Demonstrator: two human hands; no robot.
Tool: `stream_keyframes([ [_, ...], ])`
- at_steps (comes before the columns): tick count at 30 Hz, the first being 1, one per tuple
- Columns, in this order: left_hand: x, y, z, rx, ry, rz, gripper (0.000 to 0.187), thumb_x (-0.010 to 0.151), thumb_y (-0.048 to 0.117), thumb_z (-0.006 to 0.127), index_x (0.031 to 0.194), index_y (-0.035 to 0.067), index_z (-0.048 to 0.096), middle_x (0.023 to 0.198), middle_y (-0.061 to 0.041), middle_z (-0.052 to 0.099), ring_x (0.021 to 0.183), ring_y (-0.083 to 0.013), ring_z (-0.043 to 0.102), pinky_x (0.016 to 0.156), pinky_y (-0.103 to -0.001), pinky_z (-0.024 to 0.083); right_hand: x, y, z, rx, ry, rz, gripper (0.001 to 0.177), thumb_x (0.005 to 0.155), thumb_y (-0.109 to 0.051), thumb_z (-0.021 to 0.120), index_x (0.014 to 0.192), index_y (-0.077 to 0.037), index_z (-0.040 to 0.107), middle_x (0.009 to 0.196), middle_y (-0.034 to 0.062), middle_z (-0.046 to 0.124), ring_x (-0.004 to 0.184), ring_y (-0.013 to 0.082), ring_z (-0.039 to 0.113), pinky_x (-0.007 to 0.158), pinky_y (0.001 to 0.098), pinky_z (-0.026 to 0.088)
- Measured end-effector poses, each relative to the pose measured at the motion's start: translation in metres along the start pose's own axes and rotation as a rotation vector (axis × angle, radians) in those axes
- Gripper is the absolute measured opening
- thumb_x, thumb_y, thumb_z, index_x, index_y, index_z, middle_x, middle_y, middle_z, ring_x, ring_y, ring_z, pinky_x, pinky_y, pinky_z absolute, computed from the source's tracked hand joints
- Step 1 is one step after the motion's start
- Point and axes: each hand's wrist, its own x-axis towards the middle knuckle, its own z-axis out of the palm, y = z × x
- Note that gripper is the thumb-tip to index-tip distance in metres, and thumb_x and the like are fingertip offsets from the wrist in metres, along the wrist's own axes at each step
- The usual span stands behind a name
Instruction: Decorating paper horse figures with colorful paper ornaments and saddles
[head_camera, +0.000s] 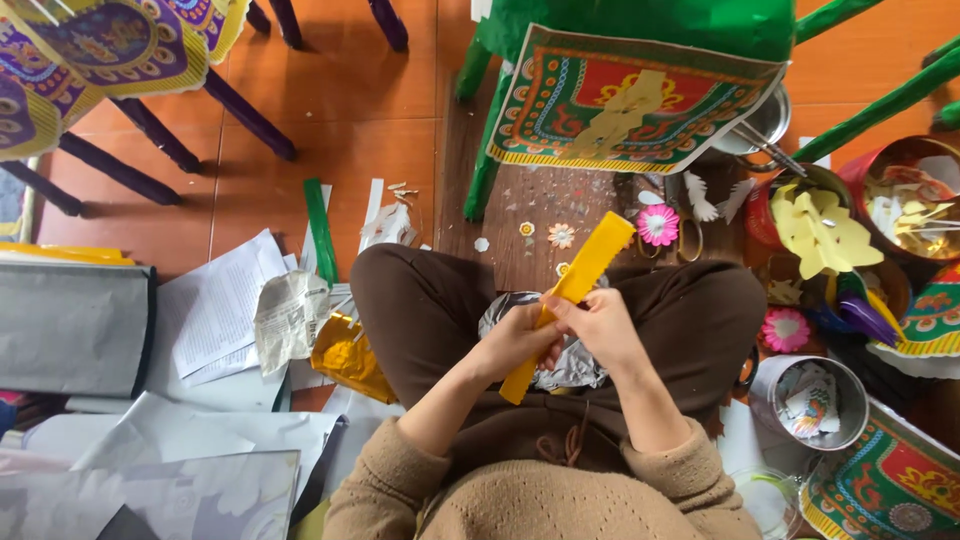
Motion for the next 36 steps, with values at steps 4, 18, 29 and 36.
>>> stream_keyframes([
  [4,-0.016,0.028,0.002,-0.136,-0.177,-0.034,0.037,0.103,0.03,0.052,0.106,-0.008,0.051,0.071,-0.02,0.062,0.056,-0.023,0.068,0.051,-0.033,0.059,0.025,0.035,-0.026,-0.009,-0.018,-0.022,0.013,0.08,-0.007,0.078,0.073,0.0,0.07,0.052,0.004,0.058,0.044,0.0065,0.05,0.04,0.0193,0.043],
  [18,-0.025,0.022,0.01,-0.146,-0.161,-0.061,0.038,0.107,0.025,0.041,0.106,-0.012,0.05,0.072,-0.027,0.062,0.056,-0.0311,0.068,0.05,-0.04,0.059,0.043,0.086,-0.049,0.223,0.171,0.064,0.009,0.079,0.003,0.076,0.078,0.002,0.067,0.058,0.0083,0.058,0.038,0.0056,0.049,0.03,0.0211,0.044],
  [29,-0.04,-0.003,-0.008,-0.107,-0.068,-0.115,0.041,0.104,0.023,0.048,0.108,-0.018,0.056,0.09,-0.034,0.066,0.076,-0.0362,0.072,0.065,-0.044,0.062,0.044,0.091,-0.045,0.305,0.296,0.098,0.011,0.076,0.005,0.078,0.08,0.0,0.07,0.06,0.0019,0.056,0.043,0.0022,0.046,0.035,0.0126,0.037],
  [36,-0.058,0.015,-0.013,-0.013,0.052,-0.257,0.042,0.1,0.021,0.053,0.117,-0.018,0.058,0.1,-0.036,0.064,0.081,-0.0429,0.072,0.06,-0.049,0.064,0.046,0.091,-0.034,0.331,0.349,0.102,0.014,0.067,0.009,0.08,0.071,0.002,0.069,0.053,0.0042,0.054,0.038,0.0052,0.046,0.033,0.0171,0.036],
])
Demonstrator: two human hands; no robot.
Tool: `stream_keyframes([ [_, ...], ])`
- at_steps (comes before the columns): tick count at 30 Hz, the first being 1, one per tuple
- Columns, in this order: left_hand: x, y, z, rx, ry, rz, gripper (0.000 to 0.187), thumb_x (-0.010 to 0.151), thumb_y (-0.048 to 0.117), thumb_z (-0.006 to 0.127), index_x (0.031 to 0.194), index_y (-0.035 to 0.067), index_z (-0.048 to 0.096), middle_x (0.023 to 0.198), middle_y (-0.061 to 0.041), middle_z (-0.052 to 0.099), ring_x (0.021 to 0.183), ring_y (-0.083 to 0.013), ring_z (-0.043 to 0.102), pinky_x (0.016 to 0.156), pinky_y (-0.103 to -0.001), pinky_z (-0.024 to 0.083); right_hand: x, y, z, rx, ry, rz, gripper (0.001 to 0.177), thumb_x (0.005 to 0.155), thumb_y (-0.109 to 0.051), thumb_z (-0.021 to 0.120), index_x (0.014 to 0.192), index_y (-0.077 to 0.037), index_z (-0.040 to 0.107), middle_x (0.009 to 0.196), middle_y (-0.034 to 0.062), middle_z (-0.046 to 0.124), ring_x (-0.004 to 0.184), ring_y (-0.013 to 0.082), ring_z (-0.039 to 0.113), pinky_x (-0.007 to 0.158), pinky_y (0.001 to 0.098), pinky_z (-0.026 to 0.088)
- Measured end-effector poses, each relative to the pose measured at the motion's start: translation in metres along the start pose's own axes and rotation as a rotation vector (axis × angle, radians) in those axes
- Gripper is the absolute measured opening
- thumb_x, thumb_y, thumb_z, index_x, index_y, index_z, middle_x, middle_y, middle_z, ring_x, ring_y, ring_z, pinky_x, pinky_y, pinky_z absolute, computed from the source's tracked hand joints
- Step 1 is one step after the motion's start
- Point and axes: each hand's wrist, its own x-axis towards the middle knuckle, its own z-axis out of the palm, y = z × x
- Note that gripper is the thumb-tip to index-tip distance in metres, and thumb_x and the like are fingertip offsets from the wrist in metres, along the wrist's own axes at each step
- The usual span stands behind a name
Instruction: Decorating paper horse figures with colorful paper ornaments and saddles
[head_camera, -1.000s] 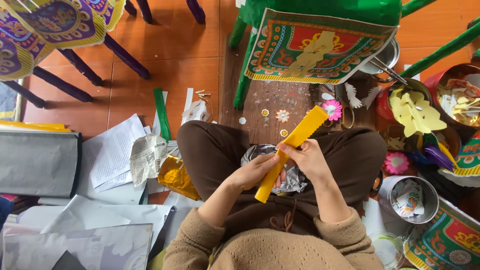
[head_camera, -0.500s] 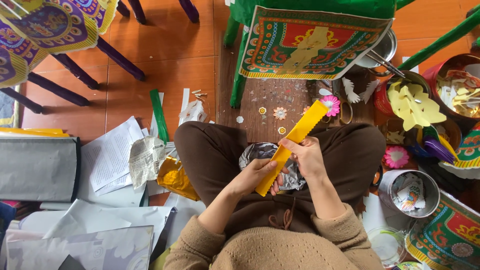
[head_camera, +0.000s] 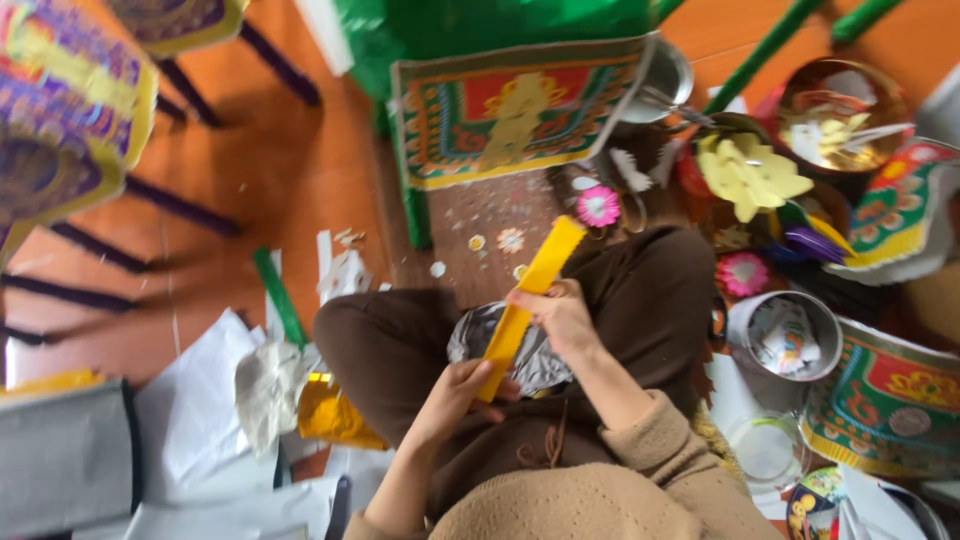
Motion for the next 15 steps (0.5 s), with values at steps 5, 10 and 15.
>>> stream_keyframes([
  [5,-0.026,0.033,0.003,0.161,0.049,-0.166,0.048,0.095,0.03,0.047,0.112,-0.009,0.068,0.099,-0.025,0.076,0.087,-0.0275,0.073,0.055,-0.03,0.059,-0.002,-0.027,-0.004,0.024,-0.043,0.052,0.011,0.074,-0.003,0.079,0.068,-0.005,0.07,0.056,-0.0004,0.06,0.042,0.0055,0.042,0.037,0.0205,0.029],
  [10,-0.036,0.06,-0.012,0.398,0.299,-0.24,0.045,0.087,0.028,0.053,0.109,-0.001,0.079,0.102,-0.013,0.08,0.088,-0.0235,0.069,0.082,-0.03,0.054,0.016,-0.044,-0.024,0.118,0.136,-0.068,0.014,0.08,-0.007,0.072,0.067,-0.004,0.068,0.048,-0.006,0.041,0.04,0.0054,0.029,0.039,0.0233,0.018],
  [15,0.014,0.027,-0.007,0.314,-0.067,0.213,0.063,0.085,0.029,0.064,0.139,0.006,0.041,0.111,-0.022,0.074,0.097,-0.0191,0.07,0.076,-0.025,0.052,-0.017,-0.023,0.0,0.026,-0.177,0.034,0.01,0.084,-0.012,0.075,0.076,-0.008,0.071,0.066,-0.0023,0.062,0.056,0.0072,0.05,0.051,0.021,0.039],
])
